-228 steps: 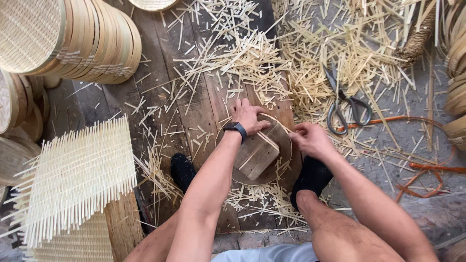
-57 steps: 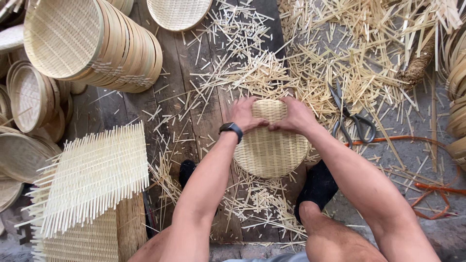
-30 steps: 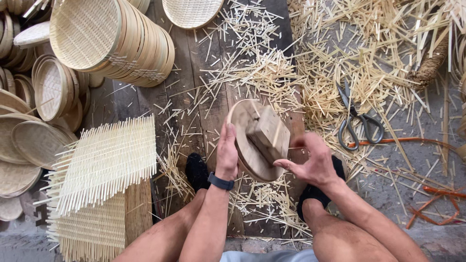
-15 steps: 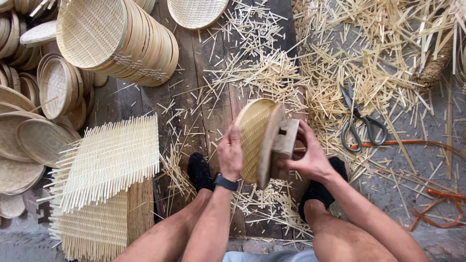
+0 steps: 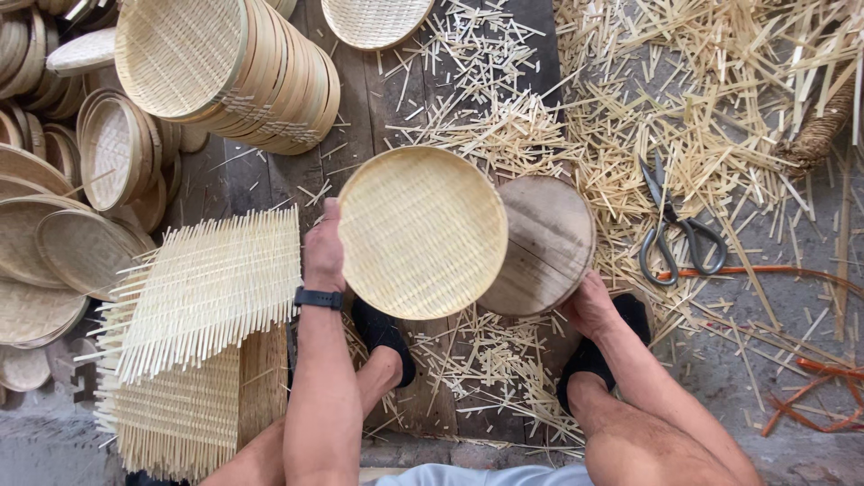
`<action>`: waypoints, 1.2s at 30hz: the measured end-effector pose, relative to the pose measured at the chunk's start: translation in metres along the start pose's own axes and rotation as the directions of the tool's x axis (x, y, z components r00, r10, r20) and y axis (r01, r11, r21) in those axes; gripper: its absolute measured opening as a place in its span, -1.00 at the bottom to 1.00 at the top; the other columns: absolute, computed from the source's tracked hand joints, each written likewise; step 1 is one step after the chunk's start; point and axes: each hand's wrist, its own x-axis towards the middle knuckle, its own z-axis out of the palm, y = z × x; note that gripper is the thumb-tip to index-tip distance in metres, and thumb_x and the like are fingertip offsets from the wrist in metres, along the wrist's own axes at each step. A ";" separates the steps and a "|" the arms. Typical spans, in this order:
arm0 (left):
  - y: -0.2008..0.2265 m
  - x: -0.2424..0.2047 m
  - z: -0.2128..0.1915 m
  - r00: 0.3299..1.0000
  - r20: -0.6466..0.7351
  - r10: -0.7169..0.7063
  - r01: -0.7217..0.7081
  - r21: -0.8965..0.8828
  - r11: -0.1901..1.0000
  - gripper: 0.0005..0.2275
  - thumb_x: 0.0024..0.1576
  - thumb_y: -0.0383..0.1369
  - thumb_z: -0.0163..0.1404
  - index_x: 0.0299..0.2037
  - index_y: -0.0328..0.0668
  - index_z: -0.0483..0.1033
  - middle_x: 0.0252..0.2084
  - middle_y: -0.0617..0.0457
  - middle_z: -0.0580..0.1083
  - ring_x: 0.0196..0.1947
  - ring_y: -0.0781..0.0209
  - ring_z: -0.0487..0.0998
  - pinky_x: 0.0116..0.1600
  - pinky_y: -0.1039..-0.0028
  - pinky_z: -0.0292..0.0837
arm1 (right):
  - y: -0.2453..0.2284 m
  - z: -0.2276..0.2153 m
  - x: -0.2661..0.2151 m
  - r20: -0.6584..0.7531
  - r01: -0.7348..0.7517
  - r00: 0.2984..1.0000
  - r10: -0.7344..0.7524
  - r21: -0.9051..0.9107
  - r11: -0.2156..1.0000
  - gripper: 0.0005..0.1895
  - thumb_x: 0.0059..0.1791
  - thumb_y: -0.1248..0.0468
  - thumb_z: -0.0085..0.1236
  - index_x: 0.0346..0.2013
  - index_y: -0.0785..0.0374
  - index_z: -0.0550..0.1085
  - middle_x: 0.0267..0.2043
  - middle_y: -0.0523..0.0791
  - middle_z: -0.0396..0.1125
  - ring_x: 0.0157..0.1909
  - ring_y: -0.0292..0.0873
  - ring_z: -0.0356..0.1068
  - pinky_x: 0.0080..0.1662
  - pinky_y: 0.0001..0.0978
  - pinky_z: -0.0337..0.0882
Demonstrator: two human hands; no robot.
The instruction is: The person assembles a bamboo steamer base by fitting a woven bamboo mat into a circular frame, trimming the excess strips with shears, and pressing a wooden block into the assembly to secure the components.
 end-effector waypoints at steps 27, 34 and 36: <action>-0.159 0.013 0.043 0.893 0.382 -0.239 0.290 -0.081 0.954 -0.61 0.16 -0.32 0.14 0.15 -0.39 0.52 0.00 0.00 0.59 -0.09 0.23 0.60 0.00 0.32 0.58 | 0.039 -0.064 -0.038 -0.059 0.089 0.564 -0.824 -0.987 0.132 -0.83 0.10 0.22 0.15 -0.12 0.27 0.51 -0.29 0.00 0.46 -0.31 -0.02 0.49 -0.25 -0.15 0.44; -0.151 0.031 0.069 0.922 0.370 -0.116 0.146 -0.054 0.988 -0.64 0.19 -0.37 0.14 0.14 -0.46 0.54 -0.02 -0.08 0.61 -0.12 0.18 0.62 0.00 0.33 0.59 | 0.032 -0.052 -0.041 0.016 0.088 0.531 -0.847 -0.995 0.036 -0.88 0.05 0.27 0.15 -0.17 0.24 0.51 -0.30 0.01 0.45 -0.28 0.08 0.48 -0.23 -0.08 0.44; -0.134 0.029 0.086 0.979 0.201 0.042 -0.092 0.245 0.965 -0.59 0.19 -0.28 0.13 0.19 -0.36 0.49 0.05 -0.08 0.57 -0.01 0.13 0.63 0.10 0.32 0.56 | 0.031 -0.053 -0.041 0.005 0.088 0.530 -0.848 -0.995 0.049 -0.88 0.04 0.28 0.16 -0.18 0.24 0.51 -0.32 0.00 0.45 -0.29 0.07 0.48 -0.23 -0.09 0.45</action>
